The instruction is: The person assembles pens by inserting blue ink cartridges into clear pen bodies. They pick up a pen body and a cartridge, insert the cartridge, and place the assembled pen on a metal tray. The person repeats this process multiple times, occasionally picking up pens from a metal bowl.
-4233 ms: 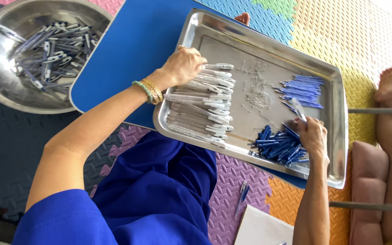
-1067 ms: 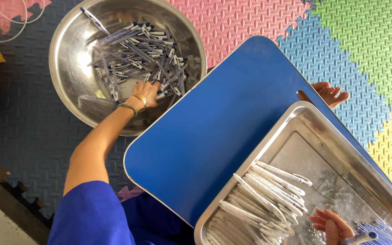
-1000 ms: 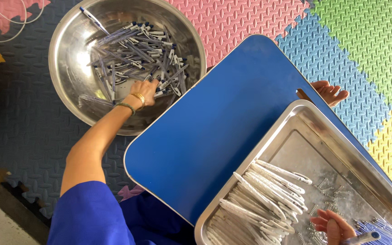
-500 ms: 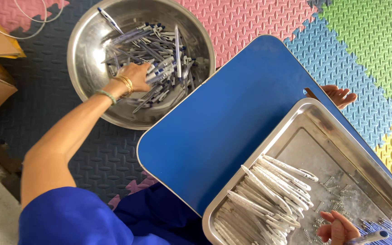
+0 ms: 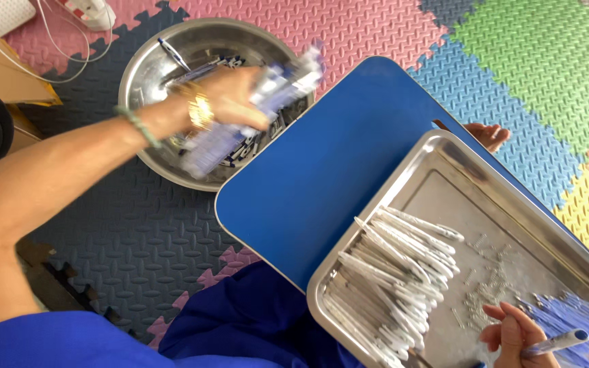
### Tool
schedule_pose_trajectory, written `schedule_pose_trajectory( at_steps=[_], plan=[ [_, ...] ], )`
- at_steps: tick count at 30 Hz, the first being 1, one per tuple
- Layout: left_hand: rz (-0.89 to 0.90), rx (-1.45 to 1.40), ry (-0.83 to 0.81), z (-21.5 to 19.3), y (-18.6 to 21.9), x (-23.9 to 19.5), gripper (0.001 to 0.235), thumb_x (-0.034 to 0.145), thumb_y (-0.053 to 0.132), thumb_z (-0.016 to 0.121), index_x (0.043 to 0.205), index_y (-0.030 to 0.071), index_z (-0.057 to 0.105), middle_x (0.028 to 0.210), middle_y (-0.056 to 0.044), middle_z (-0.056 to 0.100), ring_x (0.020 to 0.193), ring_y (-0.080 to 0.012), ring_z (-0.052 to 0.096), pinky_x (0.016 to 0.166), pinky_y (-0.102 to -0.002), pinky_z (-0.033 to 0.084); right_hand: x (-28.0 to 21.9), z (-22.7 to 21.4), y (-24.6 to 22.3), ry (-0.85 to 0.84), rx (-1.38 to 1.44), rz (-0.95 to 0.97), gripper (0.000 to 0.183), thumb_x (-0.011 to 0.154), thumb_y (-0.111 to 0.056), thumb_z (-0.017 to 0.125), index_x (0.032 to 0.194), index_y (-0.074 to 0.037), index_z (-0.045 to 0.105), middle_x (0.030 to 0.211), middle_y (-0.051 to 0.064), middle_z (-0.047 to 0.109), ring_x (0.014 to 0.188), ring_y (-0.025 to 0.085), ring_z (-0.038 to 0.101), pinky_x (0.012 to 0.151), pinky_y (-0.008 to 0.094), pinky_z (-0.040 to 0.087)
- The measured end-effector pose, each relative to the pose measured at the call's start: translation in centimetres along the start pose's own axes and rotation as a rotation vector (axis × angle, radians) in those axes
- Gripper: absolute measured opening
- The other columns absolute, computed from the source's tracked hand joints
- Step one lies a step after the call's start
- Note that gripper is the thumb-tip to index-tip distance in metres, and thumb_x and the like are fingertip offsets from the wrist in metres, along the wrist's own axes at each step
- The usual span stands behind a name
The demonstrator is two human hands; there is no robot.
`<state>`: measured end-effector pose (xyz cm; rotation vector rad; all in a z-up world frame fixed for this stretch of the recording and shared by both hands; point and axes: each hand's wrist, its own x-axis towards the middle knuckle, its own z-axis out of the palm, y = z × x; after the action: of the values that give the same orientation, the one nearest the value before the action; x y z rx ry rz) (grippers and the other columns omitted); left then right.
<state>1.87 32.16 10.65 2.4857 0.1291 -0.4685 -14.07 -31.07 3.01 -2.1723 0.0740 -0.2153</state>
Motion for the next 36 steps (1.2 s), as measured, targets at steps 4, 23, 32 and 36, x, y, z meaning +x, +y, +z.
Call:
schedule_pose_trajectory(
  at_steps=[4, 23, 32, 36],
  plan=[
    [0.155, 0.032, -0.063, 6.8, 5.5, 1.7, 0.020, 0.066, 0.036, 0.083, 0.076, 0.023, 0.071, 0.070, 0.002, 0.074, 0.060, -0.0185, 0.065, 0.054, -0.036, 0.048, -3.2, -0.5, -1.7, 0.028, 0.045, -0.020, 0.023, 0.131, -0.014, 0.050, 0.141, -0.001, 0.065, 0.123, 0.023, 0.075, 0.064, 0.017, 0.056, 0.067, 0.026, 0.043],
    [0.219, 0.124, 0.064, 19.5, 7.2, 3.5, 0.046, 0.112, 0.058, 0.044, 0.134, 0.018, 0.038, 0.109, -0.006, 0.051, 0.092, -0.0299, 0.052, 0.070, -0.049, 0.049, -15.7, -5.0, -2.2, 0.049, 0.032, 0.135, 0.029, 0.121, -0.007, 0.053, 0.142, 0.008, 0.066, 0.128, 0.027, 0.076, 0.069, 0.031, 0.067, 0.066, 0.034, 0.053],
    [0.531, -0.069, 0.498, 21.4, 1.6, 7.0, 0.043, 0.097, -0.005, 0.069, 0.123, 0.025, 0.084, 0.096, -0.004, 0.078, 0.081, -0.0234, 0.070, 0.068, -0.036, 0.056, -17.1, -4.8, -2.2, 0.039, -0.039, 0.215, 0.030, 0.117, -0.007, 0.057, 0.139, 0.007, 0.071, 0.122, 0.025, 0.079, 0.070, 0.033, 0.071, 0.067, 0.034, 0.056],
    [0.505, -0.109, 0.555, 22.0, 1.0, 7.1, 0.070, 0.088, -0.011, 0.074, 0.145, 0.028, 0.066, 0.140, -0.008, 0.064, 0.102, -0.0278, 0.076, 0.068, -0.042, 0.069, -17.9, -4.0, -3.1, 0.053, 0.002, 0.163, 0.027, 0.120, -0.005, 0.054, 0.137, 0.005, 0.072, 0.124, 0.024, 0.080, 0.067, 0.027, 0.069, 0.066, 0.030, 0.054]
  ],
)
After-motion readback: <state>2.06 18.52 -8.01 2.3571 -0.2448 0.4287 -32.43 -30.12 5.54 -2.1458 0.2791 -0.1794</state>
